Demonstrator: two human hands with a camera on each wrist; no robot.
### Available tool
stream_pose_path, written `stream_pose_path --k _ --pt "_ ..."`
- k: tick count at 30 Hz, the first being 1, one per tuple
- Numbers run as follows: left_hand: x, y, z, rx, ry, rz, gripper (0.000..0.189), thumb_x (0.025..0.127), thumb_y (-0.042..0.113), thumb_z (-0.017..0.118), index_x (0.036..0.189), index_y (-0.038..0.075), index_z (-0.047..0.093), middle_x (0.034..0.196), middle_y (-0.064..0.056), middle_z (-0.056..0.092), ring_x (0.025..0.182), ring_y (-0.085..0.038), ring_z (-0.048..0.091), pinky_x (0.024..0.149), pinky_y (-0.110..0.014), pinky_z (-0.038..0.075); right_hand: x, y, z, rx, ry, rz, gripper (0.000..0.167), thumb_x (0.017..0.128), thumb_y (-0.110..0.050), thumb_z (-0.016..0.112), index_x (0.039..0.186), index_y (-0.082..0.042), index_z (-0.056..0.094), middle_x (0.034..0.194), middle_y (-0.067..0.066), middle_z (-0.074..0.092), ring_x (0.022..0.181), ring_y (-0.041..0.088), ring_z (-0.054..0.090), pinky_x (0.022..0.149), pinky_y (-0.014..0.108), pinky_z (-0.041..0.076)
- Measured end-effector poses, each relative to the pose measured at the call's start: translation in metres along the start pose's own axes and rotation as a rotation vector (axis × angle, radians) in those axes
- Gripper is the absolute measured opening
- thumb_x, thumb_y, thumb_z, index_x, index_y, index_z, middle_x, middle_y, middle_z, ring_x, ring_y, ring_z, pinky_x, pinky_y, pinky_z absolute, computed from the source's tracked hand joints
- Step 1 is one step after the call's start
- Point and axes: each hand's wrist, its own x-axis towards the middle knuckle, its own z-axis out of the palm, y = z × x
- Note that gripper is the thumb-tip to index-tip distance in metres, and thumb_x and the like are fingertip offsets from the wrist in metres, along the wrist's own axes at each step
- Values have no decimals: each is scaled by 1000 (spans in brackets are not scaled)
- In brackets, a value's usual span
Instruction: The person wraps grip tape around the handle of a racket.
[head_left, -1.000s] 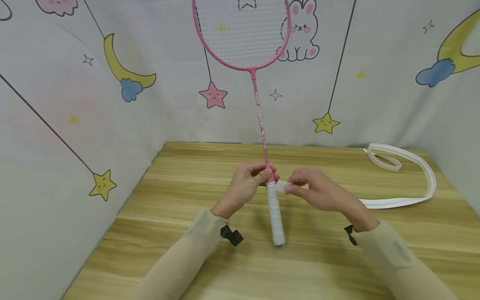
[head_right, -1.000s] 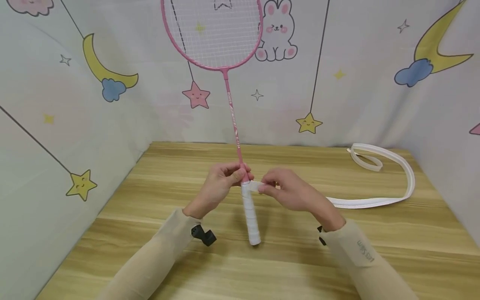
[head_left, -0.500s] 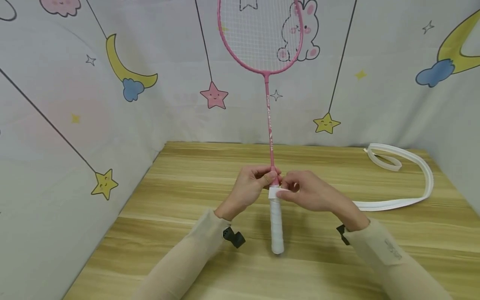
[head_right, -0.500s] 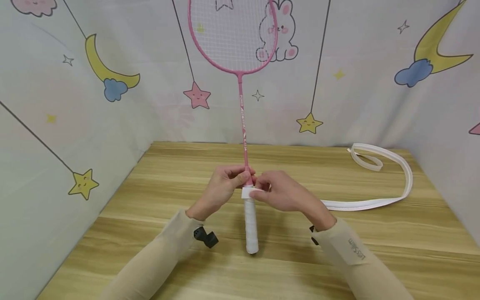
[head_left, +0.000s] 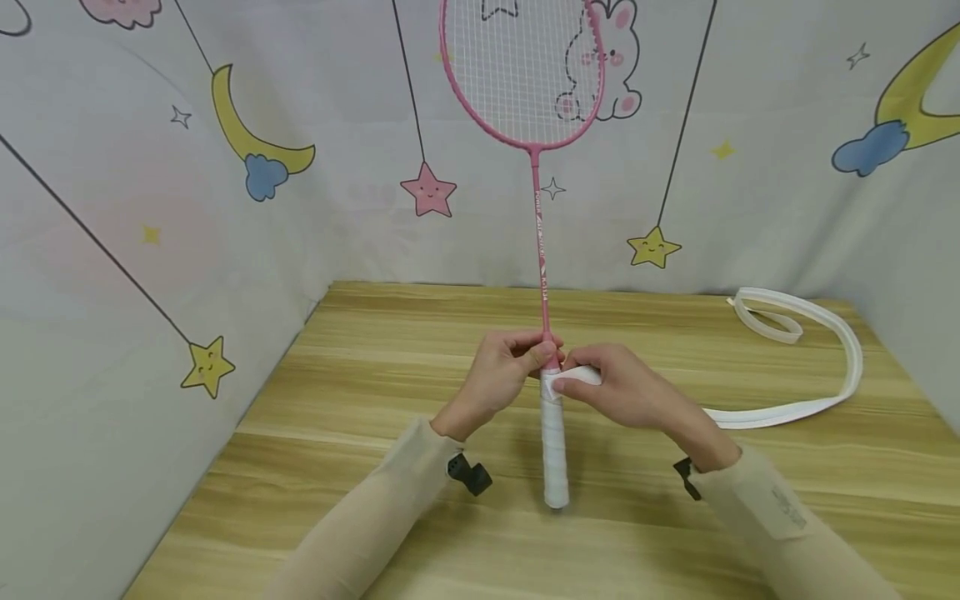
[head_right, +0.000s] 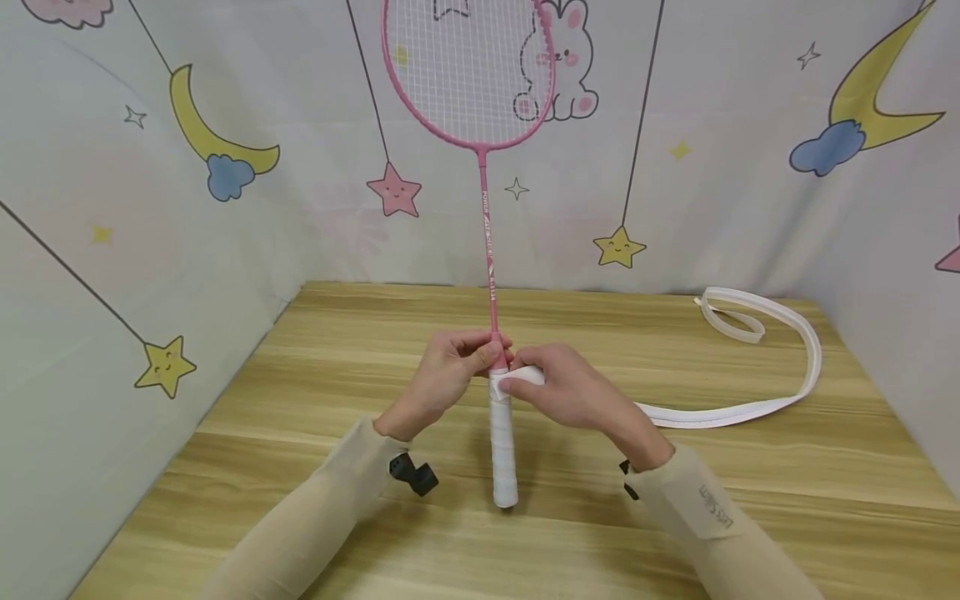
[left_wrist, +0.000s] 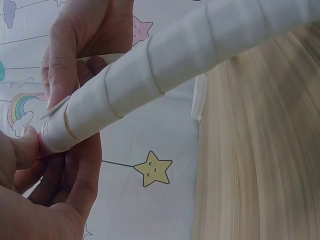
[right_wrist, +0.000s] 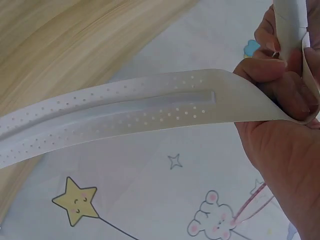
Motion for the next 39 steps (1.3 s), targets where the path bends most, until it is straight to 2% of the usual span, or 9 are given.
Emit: stream_pose_path --k 10,18,25,27,30,32,35,39 --pt "-1 3 1 -8 36 9 27 110 8 63 126 -10 75 118 -29 78 87 -2 72 84 -26 65 -1 -3 8 77 94 71 17 105 -18 73 98 -2 75 77 1 53 70 15 48 59 26 41" --pt "0 2 2 -38 75 11 27 110 7 64 127 -10 75 116 -30 79 89 -2 74 84 -26 66 -2 -5 15 23 133 140 26 108 -27 70 115 -3 70 95 7 64 81 19 53 66 28 45" --pt "1 1 3 -61 98 14 26 109 6 64 125 -11 76 114 -32 79 88 -2 75 90 -40 68 -3 -7 16 31 156 154 27 108 -27 70 118 -2 71 103 11 70 88 21 56 73 32 48" --pt "2 1 3 -59 95 13 26 109 6 64 125 -10 76 115 -31 79 89 -2 75 91 -39 67 -3 -6 15 48 148 148 27 109 -26 69 121 -1 71 107 12 71 91 21 58 77 33 49" --pt "1 3 2 -44 72 14 27 109 8 65 128 -9 75 117 -30 79 92 -3 75 90 -31 66 -3 -4 15 67 142 126 29 110 -25 68 124 0 71 110 13 73 93 21 59 79 33 50" --pt "0 3 -1 -20 33 15 29 107 8 68 133 -6 74 123 -29 78 98 -5 75 91 -27 64 -4 -4 15 68 150 109 28 110 -24 67 125 -1 72 110 13 73 92 21 58 77 31 50" --pt "-1 4 -6 6 -51 13 40 103 5 73 142 -1 69 136 -27 74 110 -11 75 96 -27 63 -5 -3 14 67 174 94 24 108 -23 70 121 -3 73 105 11 72 89 21 56 74 29 48" --pt "0 4 -12 27 -143 17 48 100 0 75 148 -1 65 142 -26 70 115 -17 74 99 -29 63 -7 -4 13 97 179 89 17 106 -21 73 112 -5 74 94 7 64 84 21 51 70 28 44"
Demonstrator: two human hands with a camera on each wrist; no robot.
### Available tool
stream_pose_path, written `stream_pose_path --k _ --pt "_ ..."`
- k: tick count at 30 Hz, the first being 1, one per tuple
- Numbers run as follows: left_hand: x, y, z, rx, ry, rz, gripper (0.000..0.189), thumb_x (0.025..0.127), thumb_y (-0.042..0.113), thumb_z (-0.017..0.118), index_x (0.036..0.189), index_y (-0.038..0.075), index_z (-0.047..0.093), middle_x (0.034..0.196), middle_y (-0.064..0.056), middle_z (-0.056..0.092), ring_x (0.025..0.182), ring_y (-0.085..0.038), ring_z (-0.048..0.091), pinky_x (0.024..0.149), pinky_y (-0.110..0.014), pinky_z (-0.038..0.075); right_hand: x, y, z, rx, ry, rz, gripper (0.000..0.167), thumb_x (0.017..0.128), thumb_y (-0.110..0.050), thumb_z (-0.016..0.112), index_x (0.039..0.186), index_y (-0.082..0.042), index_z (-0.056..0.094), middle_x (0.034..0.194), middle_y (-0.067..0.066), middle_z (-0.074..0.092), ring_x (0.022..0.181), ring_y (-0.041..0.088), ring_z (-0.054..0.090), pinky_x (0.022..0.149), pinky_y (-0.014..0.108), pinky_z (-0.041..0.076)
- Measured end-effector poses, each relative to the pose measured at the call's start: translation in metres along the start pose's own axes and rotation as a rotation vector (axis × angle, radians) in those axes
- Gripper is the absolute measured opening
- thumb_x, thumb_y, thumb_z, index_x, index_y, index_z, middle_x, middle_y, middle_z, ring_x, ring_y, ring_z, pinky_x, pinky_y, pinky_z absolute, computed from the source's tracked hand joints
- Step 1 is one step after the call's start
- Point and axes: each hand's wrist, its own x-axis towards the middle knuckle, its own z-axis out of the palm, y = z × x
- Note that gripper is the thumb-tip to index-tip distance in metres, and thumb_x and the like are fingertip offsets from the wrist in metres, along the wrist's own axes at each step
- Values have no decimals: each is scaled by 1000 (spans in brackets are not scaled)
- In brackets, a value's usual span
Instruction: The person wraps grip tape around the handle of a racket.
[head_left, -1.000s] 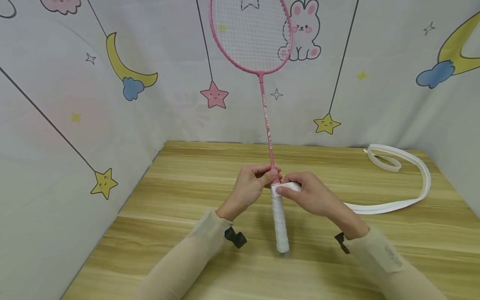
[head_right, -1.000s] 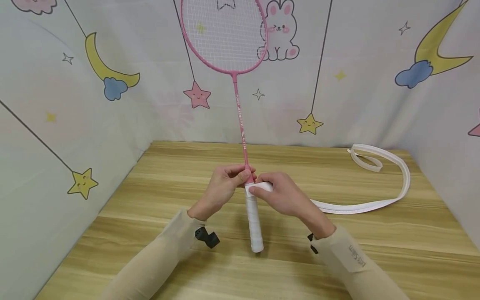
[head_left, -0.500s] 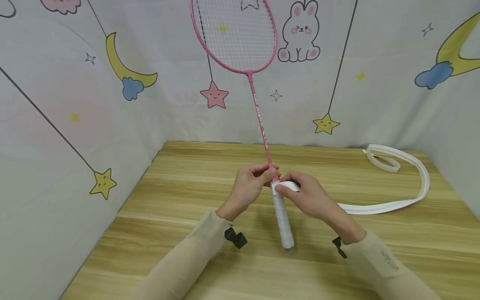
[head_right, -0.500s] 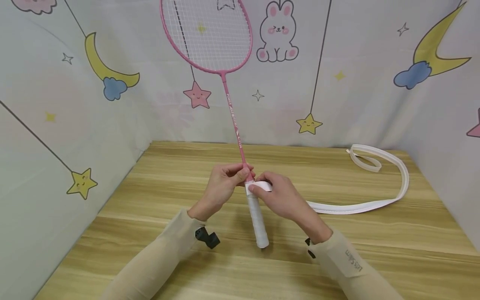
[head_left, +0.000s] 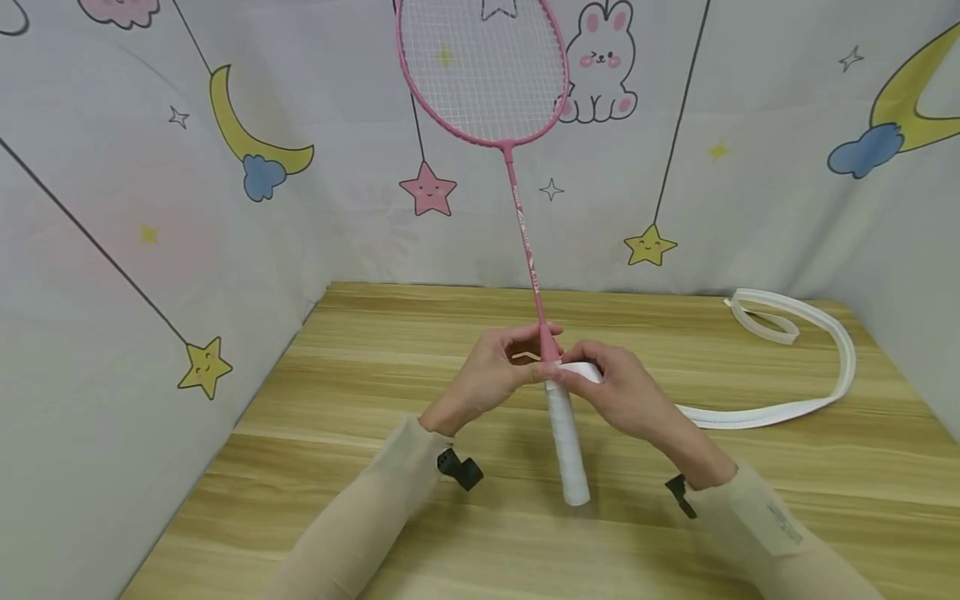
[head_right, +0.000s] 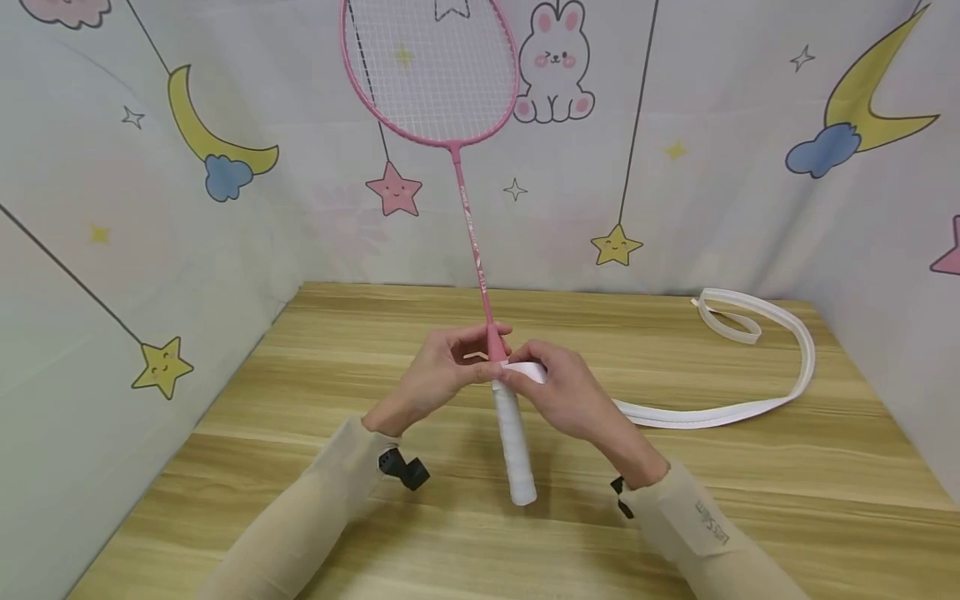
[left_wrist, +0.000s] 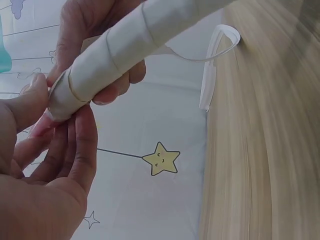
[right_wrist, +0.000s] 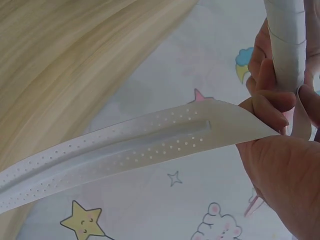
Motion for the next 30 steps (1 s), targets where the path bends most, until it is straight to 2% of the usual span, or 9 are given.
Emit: stream_pose_path --k 6,12,15,18,22,24,26,28,30 --pt "1 1 -3 12 -37 25 44 101 -3 72 144 -6 65 129 -30 73 117 -16 74 101 -30 62 -3 -1 -5 84 -62 10 16 107 -19 72 112 -3 73 83 3 52 75 16 46 63 27 40" --pt "-1 4 -3 -10 -76 54 44 100 -8 70 144 -8 64 125 -35 71 111 -13 73 98 -25 60 -5 1 -11 160 -105 54 17 107 -19 71 108 -2 71 80 2 52 69 12 42 58 26 36" --pt "-1 4 -4 -28 -101 64 43 100 -10 69 142 -10 64 125 -37 71 108 -9 73 97 -23 59 -6 3 -13 207 -120 69 20 108 -19 70 107 0 69 81 0 54 73 12 46 62 27 37" --pt "-1 5 -3 -43 -126 75 40 101 -10 67 141 -11 65 125 -38 69 109 -7 72 100 -23 59 -6 5 -15 250 -131 84 21 108 -19 69 108 2 68 85 -1 58 80 13 52 70 27 45" --pt "-1 6 -3 -56 -138 78 44 102 -9 65 146 -10 61 126 -38 68 109 -8 71 101 -22 58 -6 7 -15 318 -153 94 24 109 -18 68 117 5 67 93 -4 66 89 11 59 83 26 55" --pt "-1 6 -3 -69 -142 86 48 103 1 69 149 -9 60 126 -39 67 109 -9 71 101 -22 57 -6 8 -15 359 -179 86 29 111 -19 65 124 7 66 98 -7 70 92 10 61 87 25 56" --pt "-2 6 -4 -84 -155 108 57 101 20 74 147 -11 60 131 -39 66 114 -8 70 105 -23 56 -5 9 -13 417 -226 68 37 112 -20 63 136 8 63 106 -9 77 100 6 68 93 24 59" --pt "-2 6 -4 -95 -171 128 73 95 38 75 144 -13 61 142 -37 63 118 -8 69 109 -24 53 -5 9 -13 482 -285 37 46 114 -21 59 148 9 57 115 -8 80 110 6 72 98 24 59" --pt "-3 7 -5 -97 -182 138 83 90 47 74 146 -13 60 153 -33 59 118 -8 68 107 -24 53 -5 9 -12 554 -337 12 54 115 -22 55 157 11 48 122 -7 82 119 8 74 104 24 59"
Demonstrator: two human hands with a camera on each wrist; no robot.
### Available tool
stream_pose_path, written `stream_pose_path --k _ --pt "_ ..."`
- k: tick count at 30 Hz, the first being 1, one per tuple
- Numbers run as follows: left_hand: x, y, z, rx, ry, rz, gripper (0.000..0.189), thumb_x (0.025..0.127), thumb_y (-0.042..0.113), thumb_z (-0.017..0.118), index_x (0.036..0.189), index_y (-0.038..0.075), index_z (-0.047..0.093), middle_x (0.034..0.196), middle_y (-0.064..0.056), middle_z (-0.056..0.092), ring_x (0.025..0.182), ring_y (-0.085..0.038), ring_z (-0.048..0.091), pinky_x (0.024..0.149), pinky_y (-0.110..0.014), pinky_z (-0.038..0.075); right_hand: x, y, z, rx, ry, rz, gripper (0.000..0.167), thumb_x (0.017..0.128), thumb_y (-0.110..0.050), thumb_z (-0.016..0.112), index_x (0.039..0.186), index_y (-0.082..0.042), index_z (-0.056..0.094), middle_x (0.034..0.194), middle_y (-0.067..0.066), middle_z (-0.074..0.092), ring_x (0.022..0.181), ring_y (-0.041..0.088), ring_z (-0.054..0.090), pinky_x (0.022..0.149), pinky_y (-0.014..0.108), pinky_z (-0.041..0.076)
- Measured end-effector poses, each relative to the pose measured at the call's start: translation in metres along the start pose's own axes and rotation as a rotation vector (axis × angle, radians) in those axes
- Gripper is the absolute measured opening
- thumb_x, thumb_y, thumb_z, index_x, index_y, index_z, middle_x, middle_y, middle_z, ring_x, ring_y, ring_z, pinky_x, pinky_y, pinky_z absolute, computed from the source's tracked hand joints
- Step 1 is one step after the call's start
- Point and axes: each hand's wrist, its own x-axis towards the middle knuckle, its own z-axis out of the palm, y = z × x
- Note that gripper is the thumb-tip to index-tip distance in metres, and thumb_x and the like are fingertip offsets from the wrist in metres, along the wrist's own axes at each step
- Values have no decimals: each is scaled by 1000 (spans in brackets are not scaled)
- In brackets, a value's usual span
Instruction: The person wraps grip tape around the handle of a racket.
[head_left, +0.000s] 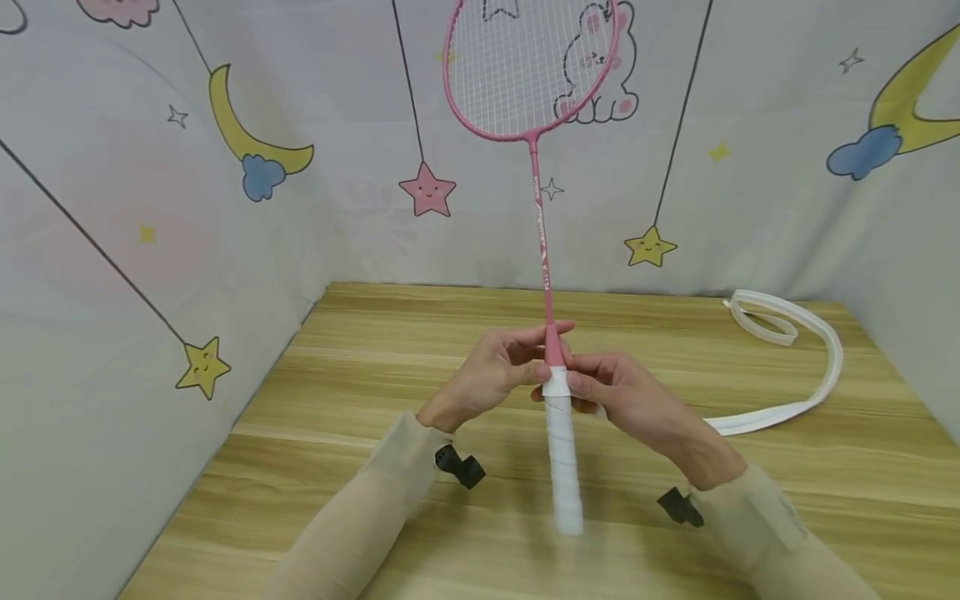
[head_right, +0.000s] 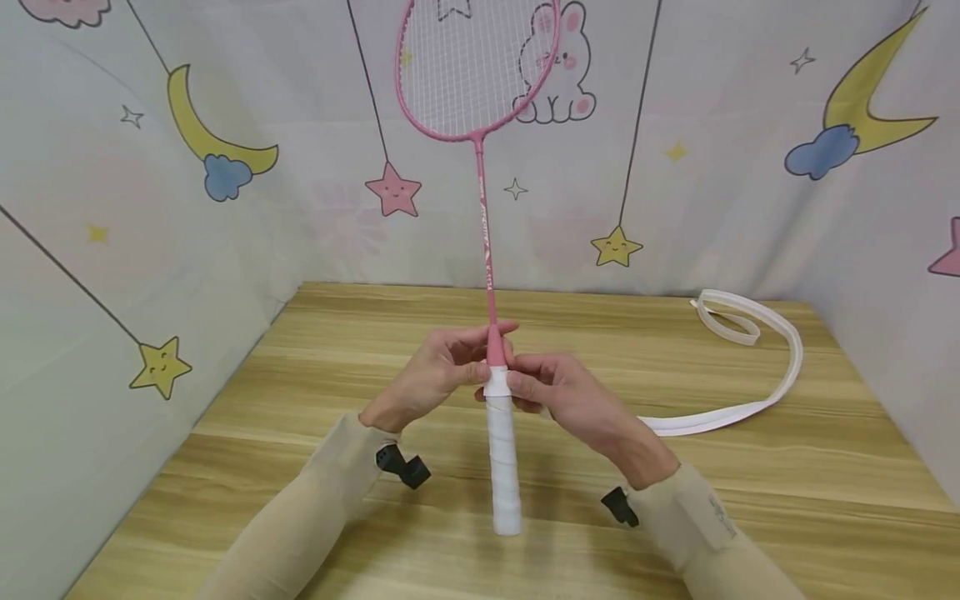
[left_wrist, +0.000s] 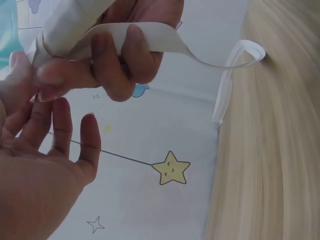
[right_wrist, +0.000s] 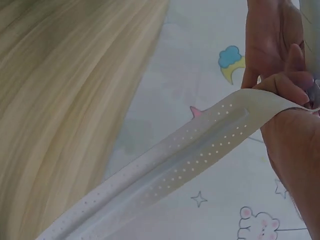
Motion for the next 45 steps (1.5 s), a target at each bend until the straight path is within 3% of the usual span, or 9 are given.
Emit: stream_pose_path --k 5,8,13,16,20,26,32,40,45 --pt "0 4 1 64 16 -4 58 105 13 69 158 -4 52 156 -28 59 107 -11 67 94 -24 56 0 -2 1 36 -3 -52 58 116 -20 53 159 16 39 123 -10 80 118 8 75 105 25 58" --pt "1 5 3 162 115 -15 53 104 1 70 155 1 58 140 -26 69 105 -10 66 90 -24 58 -1 -4 1 -54 80 -69 50 116 -18 53 150 18 48 121 -11 77 114 5 74 102 23 59" --pt "-2 3 12 269 380 -77 24 94 11 86 116 2 82 108 -16 80 86 -8 69 74 -26 62 1 -6 3 -240 235 -68 36 114 -13 56 139 11 64 120 2 76 109 5 68 99 20 57" --pt "-4 3 19 292 439 -50 13 95 12 86 101 1 84 96 -17 82 76 -8 70 67 -35 66 3 -6 5 -327 318 -54 32 113 -12 59 137 6 68 125 14 76 108 5 67 97 19 55" --pt "-4 7 28 307 447 -9 14 100 9 80 104 -3 85 96 -22 83 76 -12 74 69 -42 69 6 -5 8 -381 397 -47 30 112 -10 61 137 4 69 132 23 74 106 4 68 94 16 55" --pt "-1 11 36 253 473 -102 23 103 18 77 113 -2 84 105 -21 84 86 -28 82 75 -34 69 10 -3 12 -442 486 -82 29 110 -11 64 134 4 71 128 22 76 102 7 68 88 16 56" --pt "6 9 36 205 498 -165 31 101 27 81 120 3 83 111 -16 85 83 -15 80 76 -36 69 13 4 21 -548 540 -144 25 108 -12 68 128 2 74 118 19 79 94 18 64 79 19 54" --pt "9 4 23 380 370 -117 25 108 20 71 113 -1 83 103 -19 84 75 -11 75 73 -32 67 15 5 25 -655 557 -96 22 102 -18 78 119 -3 79 110 13 83 91 17 69 78 22 54" --pt "6 5 16 410 323 -143 23 108 16 68 109 -1 84 102 -19 84 75 -8 72 74 -28 64 8 -6 20 -747 518 -62 13 97 -21 84 99 -8 81 87 6 77 74 15 59 65 25 48"
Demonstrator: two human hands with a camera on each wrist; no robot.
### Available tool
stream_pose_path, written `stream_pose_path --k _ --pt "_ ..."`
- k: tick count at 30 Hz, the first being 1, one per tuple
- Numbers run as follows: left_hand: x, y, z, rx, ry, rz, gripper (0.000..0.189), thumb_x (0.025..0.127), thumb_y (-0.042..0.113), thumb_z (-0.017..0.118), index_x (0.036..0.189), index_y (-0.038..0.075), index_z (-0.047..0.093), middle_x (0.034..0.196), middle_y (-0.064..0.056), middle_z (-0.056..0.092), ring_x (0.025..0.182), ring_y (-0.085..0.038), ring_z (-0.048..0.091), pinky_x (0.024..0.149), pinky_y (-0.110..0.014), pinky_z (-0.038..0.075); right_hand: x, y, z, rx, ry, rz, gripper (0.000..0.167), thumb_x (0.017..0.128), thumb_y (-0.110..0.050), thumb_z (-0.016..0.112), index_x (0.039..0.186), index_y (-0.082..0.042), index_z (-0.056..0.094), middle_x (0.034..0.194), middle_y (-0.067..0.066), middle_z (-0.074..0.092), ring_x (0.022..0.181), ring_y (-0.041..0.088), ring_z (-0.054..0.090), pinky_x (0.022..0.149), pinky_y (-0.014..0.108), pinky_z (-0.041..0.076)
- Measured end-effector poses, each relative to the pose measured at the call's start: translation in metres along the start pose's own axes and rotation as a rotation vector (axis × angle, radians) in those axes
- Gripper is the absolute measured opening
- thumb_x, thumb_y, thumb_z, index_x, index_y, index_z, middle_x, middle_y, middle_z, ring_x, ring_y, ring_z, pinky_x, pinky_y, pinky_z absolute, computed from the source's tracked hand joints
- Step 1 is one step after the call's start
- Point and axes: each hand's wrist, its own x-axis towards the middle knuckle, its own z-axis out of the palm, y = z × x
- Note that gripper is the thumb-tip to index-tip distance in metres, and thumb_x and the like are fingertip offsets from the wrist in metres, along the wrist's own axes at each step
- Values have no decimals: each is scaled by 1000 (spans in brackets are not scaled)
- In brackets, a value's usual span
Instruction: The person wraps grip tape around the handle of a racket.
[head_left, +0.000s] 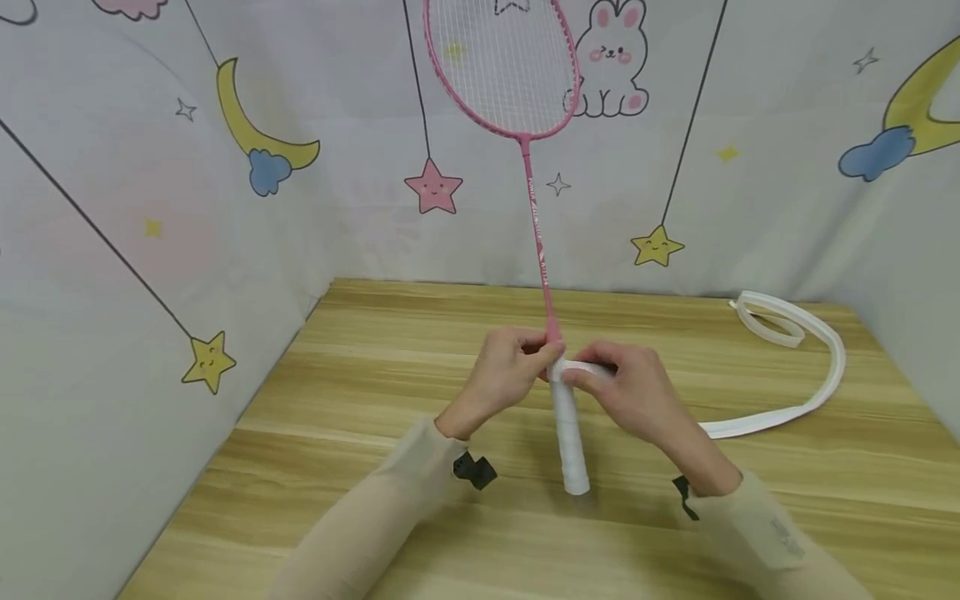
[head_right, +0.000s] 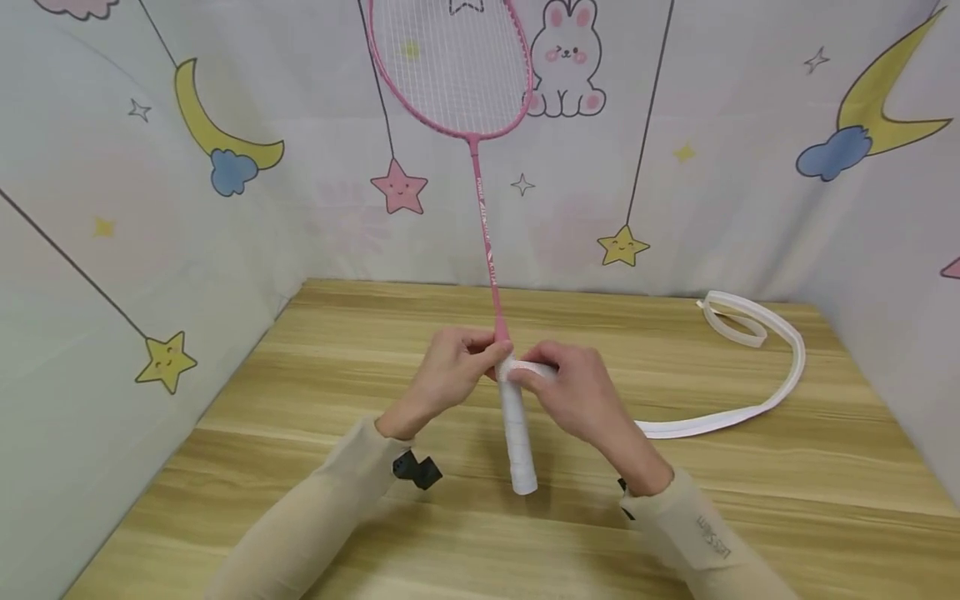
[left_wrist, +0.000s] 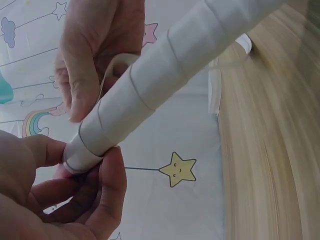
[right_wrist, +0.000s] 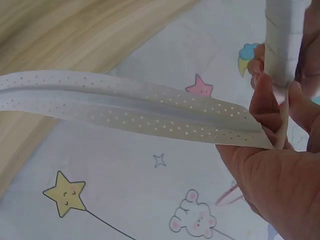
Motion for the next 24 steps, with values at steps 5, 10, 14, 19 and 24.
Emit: stream_pose_path --k 5,10,14,19,24 --pt "0 -3 -3 -34 -33 -16 22 108 14 68 109 -2 83 104 -20 83 76 -6 70 75 -26 64 -1 -1 -11 63 -74 18 12 101 -18 79 95 -8 79 83 5 74 71 16 57 62 26 48" --pt "-1 -5 -4 -61 -80 -9 23 108 13 68 109 -5 82 102 -23 82 76 -21 74 72 -23 62 1 1 -13 142 -108 59 14 103 -17 76 96 -5 78 84 6 73 73 16 57 64 27 50" --pt "-1 -7 -5 -107 -121 6 24 109 12 67 113 -7 81 104 -26 81 76 -11 73 76 -25 64 3 6 -13 208 -146 75 16 103 -17 76 97 -3 78 82 3 67 75 14 54 68 27 49" --pt "-2 -8 -7 -182 -180 30 26 111 12 64 118 -8 78 111 -28 79 84 -4 69 87 -34 66 5 10 -14 291 -182 139 21 102 -23 79 101 -2 77 85 -3 67 82 14 54 76 29 48" --pt "-2 -8 -8 -267 -258 61 31 114 11 55 131 -10 71 126 -29 74 100 -6 69 100 -36 62 5 13 -15 340 -213 204 29 101 -30 81 109 -2 77 91 -8 72 93 15 59 87 32 51"
